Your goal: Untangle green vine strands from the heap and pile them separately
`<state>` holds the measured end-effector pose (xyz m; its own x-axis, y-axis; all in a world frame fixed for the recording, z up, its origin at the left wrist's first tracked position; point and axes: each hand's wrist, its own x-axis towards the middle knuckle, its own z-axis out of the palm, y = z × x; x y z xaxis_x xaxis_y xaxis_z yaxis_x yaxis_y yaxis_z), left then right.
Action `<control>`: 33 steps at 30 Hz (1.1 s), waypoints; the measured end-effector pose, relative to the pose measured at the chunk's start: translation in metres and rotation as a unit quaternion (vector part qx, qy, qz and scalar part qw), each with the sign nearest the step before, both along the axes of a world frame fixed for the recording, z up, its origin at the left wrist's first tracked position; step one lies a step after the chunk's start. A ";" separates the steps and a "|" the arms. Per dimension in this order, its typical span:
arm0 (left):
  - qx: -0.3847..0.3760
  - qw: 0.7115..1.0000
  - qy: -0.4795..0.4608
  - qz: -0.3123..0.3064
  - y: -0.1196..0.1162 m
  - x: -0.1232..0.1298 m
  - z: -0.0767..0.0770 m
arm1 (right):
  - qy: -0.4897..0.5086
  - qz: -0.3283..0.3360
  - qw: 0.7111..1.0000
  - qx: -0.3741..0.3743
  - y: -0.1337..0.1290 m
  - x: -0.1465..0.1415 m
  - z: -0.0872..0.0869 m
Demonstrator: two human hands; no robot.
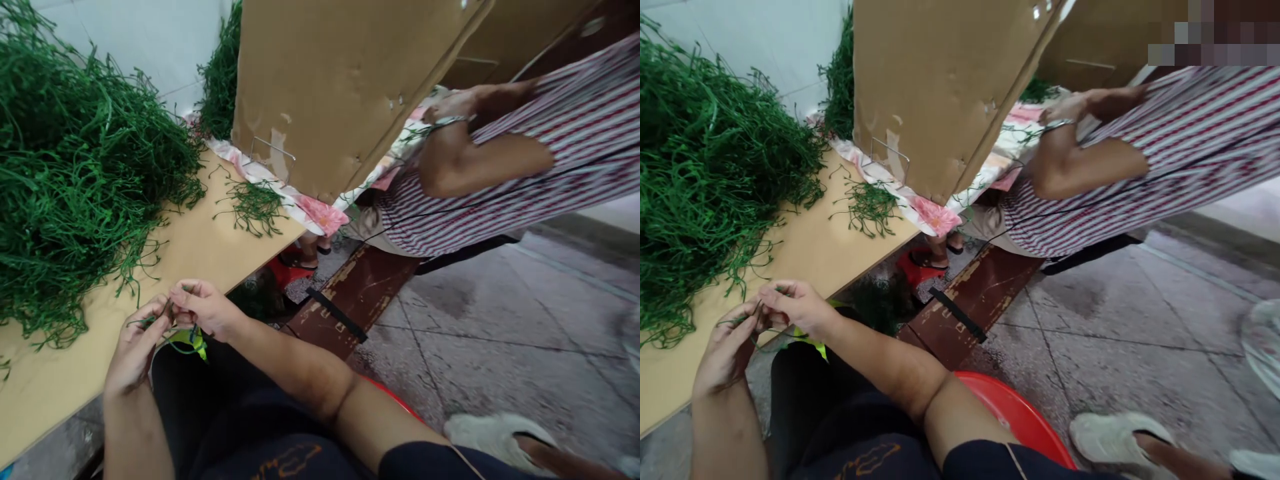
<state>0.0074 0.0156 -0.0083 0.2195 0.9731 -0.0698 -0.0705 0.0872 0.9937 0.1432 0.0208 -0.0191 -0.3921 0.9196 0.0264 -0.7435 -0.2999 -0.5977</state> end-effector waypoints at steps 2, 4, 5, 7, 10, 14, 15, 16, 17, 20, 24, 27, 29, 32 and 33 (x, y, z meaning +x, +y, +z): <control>0.017 0.999 0.023 -0.024 0.000 -0.001 0.002 | -0.001 0.000 1.000 -0.007 -0.002 0.002 0.000; 0.038 0.998 0.038 -0.036 0.001 -0.003 0.002 | 0.001 0.007 1.000 -0.018 -0.004 0.004 0.000; 0.046 0.997 0.047 -0.042 0.001 -0.004 0.001 | 0.006 0.010 1.000 -0.023 -0.004 0.006 0.000; 0.056 0.995 0.063 -0.057 0.000 -0.005 -0.001 | 0.018 0.013 0.999 -0.027 -0.005 0.008 -0.002; 0.051 0.993 0.066 -0.084 -0.003 -0.004 -0.006 | 0.032 0.008 0.999 -0.024 -0.004 0.011 -0.005; 0.040 0.999 0.005 -0.035 -0.005 0.005 -0.015 | 0.067 0.022 0.997 -0.013 -0.001 0.012 -0.003; 0.039 0.999 -0.016 -0.018 -0.005 0.008 -0.017 | 0.079 0.025 0.996 -0.016 0.000 0.011 -0.002; 0.036 0.999 -0.039 -0.008 -0.004 0.010 -0.018 | 0.089 0.026 0.995 -0.022 0.000 0.010 -0.001; 0.029 0.998 -0.061 -0.004 -0.004 0.013 -0.019 | 0.094 0.026 0.995 -0.032 0.001 0.008 0.001; 0.011 0.992 -0.128 0.004 -0.003 0.021 -0.022 | 0.077 0.018 0.995 -0.065 0.005 0.006 0.006; 0.009 0.987 -0.157 0.033 0.000 0.028 -0.021 | 0.043 -0.014 0.995 -0.086 0.014 0.006 0.015; 0.013 0.988 -0.152 0.029 0.004 0.035 -0.017 | 0.013 -0.045 0.996 -0.082 0.024 0.009 0.024; 0.006 0.987 -0.156 0.029 0.007 0.039 -0.014 | -0.012 -0.067 0.996 -0.063 0.030 0.013 0.029; -0.010 0.987 -0.161 0.011 0.011 0.043 -0.012 | -0.035 -0.081 0.996 -0.009 0.034 0.018 0.029; -0.013 0.987 -0.160 -0.001 0.012 0.043 -0.013 | -0.040 -0.082 0.996 0.005 0.035 0.019 0.028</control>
<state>0.0508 0.0280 -0.0216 0.2358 0.9716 -0.0207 -0.3802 0.1119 0.9181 0.1624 0.0554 0.0089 -0.2384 0.9711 0.0100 -0.7314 -0.1727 -0.6597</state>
